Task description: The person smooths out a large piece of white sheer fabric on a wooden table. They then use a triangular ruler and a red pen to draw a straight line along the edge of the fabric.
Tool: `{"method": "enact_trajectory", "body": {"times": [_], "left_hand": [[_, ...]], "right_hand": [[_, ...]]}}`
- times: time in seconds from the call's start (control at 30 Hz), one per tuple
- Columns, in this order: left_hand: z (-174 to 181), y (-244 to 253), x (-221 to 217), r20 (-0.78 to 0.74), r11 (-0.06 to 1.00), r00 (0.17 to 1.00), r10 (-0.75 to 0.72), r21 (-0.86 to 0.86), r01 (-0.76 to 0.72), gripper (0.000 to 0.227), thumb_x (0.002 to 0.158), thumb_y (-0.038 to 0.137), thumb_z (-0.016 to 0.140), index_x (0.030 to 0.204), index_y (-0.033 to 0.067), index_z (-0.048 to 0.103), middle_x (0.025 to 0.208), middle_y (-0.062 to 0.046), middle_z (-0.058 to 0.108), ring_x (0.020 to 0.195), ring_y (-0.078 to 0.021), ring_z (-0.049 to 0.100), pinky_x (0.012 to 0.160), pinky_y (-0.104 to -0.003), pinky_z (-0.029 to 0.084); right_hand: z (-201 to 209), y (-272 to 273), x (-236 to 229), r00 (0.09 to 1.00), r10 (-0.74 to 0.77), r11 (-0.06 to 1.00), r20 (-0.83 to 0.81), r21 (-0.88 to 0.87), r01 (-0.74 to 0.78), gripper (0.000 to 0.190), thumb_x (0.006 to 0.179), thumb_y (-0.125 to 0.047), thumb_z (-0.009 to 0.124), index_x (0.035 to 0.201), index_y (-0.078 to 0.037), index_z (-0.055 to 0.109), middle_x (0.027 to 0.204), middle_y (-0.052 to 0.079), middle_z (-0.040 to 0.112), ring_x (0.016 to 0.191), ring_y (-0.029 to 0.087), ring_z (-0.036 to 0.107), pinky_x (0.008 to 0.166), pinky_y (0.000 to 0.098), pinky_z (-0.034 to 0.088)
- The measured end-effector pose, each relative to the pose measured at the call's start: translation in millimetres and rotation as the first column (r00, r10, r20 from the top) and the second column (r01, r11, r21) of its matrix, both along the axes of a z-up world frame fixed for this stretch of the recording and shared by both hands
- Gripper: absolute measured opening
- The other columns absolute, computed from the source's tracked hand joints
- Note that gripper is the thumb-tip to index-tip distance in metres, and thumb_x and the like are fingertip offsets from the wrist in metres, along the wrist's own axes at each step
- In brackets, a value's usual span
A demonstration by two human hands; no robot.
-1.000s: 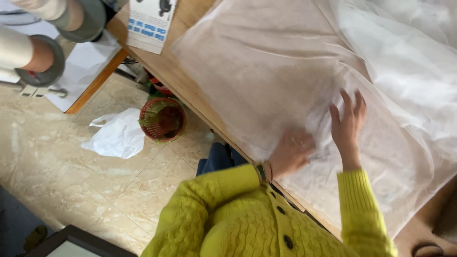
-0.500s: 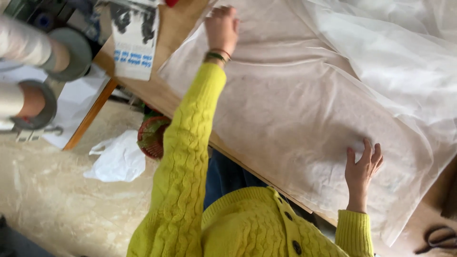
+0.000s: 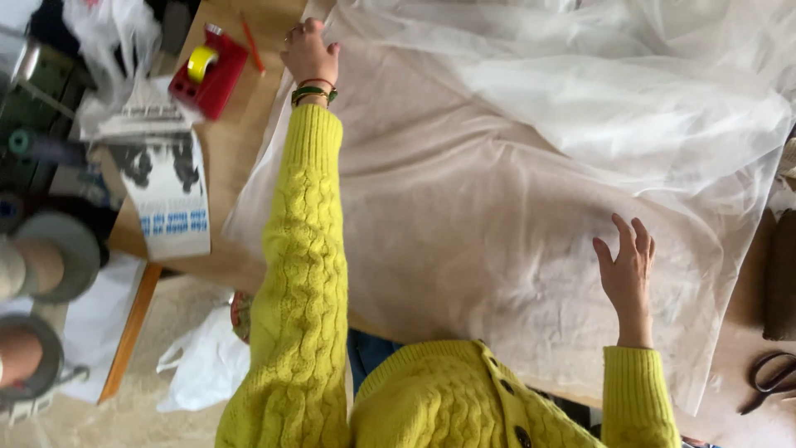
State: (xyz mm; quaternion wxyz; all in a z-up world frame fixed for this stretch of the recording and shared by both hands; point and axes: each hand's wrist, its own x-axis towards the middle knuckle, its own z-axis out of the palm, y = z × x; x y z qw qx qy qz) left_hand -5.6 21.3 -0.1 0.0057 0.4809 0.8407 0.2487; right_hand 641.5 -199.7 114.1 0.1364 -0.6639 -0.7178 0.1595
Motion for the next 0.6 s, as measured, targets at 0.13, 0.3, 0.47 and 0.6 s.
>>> {"method": "enact_trajectory", "body": {"times": [0.13,0.3,0.47,0.6], "left_hand": [[-15.0,39.6,-10.1,0.002,0.999,0.999,0.034,-0.019,-0.034,0.041,0.076,0.036,0.087,0.107,0.0254,0.063,0.113,-0.005,0.068,0.111,-0.03,0.059,0.077,-0.055,0.048],[-23.8,72.0,-20.5,-0.092,0.966,0.993,0.076,-0.24,-0.096,0.06,0.07,0.052,0.092,0.112,0.0223,0.062,0.11,-0.011,0.071,0.109,-0.0318,0.061,0.08,-0.056,0.048],[-28.3,75.8,-48.5,-0.136,0.988,0.979,-0.152,0.011,0.155,0.015,0.075,0.019,0.07,0.08,0.0323,0.074,0.078,0.001,0.074,0.081,-0.0294,0.065,0.063,-0.052,0.04],[7.5,57.0,-53.2,-0.019,0.984,0.995,-0.102,0.145,0.103,0.009,0.082,0.028,0.081,0.076,0.033,0.076,0.072,0.011,0.077,0.067,-0.0199,0.072,0.063,-0.051,0.042]], "right_hand": [[-4.0,31.8,-0.3,0.999,0.055,0.998,0.004,0.016,-0.055,0.051,0.105,-0.024,0.06,0.152,-0.007,0.051,0.148,0.026,0.041,0.135,0.043,0.037,0.107,0.06,0.036],[-17.2,51.1,-0.1,0.984,0.152,0.974,0.098,0.153,-0.165,0.05,0.1,-0.018,0.069,0.147,-0.005,0.057,0.143,0.021,0.048,0.123,0.042,0.048,0.106,0.0551,0.039],[-24.2,51.4,0.8,0.979,0.166,0.953,0.118,0.234,-0.19,0.049,0.1,-0.011,0.068,0.147,-0.002,0.056,0.155,0.023,0.039,0.128,0.045,0.044,0.11,0.0589,0.035],[-20.6,44.9,-5.9,0.986,0.142,0.963,0.093,0.216,-0.159,0.046,0.105,-0.015,0.063,0.148,-0.001,0.055,0.16,0.025,0.03,0.121,0.046,0.045,0.11,0.0609,0.034]]}}
